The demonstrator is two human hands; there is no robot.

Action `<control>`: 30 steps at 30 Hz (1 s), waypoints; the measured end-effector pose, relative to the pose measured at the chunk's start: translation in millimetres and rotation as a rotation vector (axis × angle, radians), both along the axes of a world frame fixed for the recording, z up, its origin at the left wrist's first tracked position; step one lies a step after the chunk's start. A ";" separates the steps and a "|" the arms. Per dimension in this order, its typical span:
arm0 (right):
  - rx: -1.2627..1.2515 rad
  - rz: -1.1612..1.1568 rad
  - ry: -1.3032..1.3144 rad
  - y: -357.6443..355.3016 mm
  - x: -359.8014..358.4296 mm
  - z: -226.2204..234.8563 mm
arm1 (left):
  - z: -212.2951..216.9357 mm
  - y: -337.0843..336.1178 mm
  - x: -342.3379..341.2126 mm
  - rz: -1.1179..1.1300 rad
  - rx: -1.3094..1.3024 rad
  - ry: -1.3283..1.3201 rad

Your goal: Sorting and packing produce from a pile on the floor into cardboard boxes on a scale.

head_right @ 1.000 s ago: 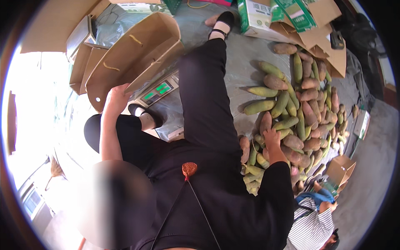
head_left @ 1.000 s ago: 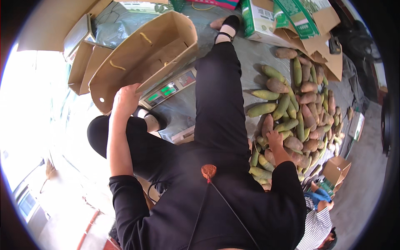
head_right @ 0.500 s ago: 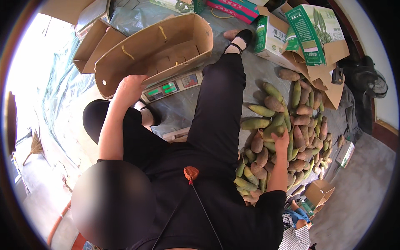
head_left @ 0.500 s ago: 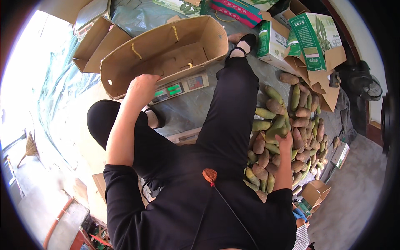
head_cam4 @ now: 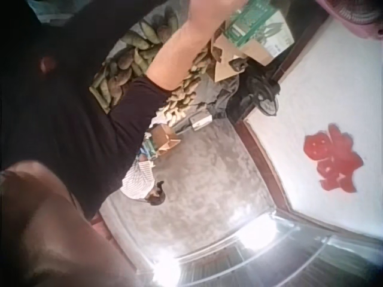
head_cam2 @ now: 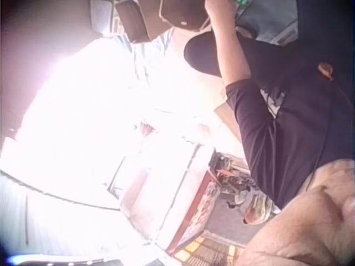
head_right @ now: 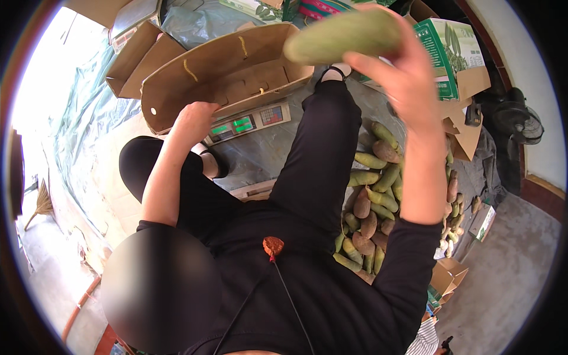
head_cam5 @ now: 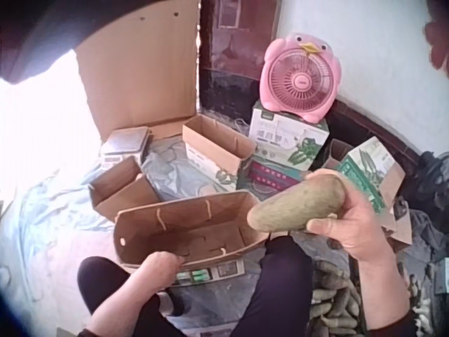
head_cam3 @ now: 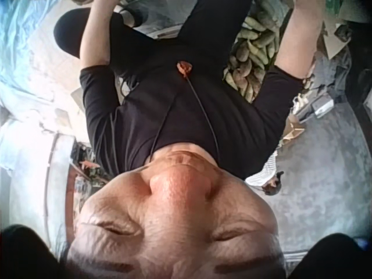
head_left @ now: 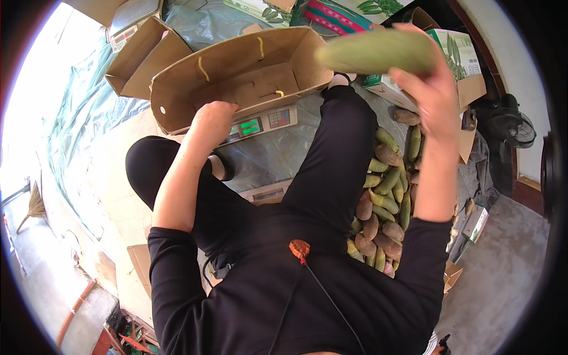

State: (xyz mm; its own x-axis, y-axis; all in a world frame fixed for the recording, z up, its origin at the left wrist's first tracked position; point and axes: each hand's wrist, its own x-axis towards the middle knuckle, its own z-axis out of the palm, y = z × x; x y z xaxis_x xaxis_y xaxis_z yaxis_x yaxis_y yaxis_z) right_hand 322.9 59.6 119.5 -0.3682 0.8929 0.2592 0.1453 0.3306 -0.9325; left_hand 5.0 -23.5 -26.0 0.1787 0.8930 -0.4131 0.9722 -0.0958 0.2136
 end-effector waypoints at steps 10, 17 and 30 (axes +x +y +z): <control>0.150 0.428 -0.898 46.7 -188.8 -144.0 | -3.8 1.0 0.5 -0.068 0.052 0.011; -0.112 0.566 -1.195 25.1 -245.0 -208.0 | -6.0 3.9 3.8 -0.036 0.044 -0.016; -0.127 0.323 -0.289 40.7 -47.1 -79.3 | 11.7 2.7 8.6 0.050 0.017 -0.124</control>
State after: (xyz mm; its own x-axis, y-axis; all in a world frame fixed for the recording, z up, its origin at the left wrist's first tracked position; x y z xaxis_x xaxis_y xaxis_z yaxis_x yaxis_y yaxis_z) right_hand 275.8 100.3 40.2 -0.6743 0.7385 0.0001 0.3142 0.2870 -0.9050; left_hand 13.6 -20.8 -14.3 0.1828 0.9086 -0.3756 0.9421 -0.0526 0.3312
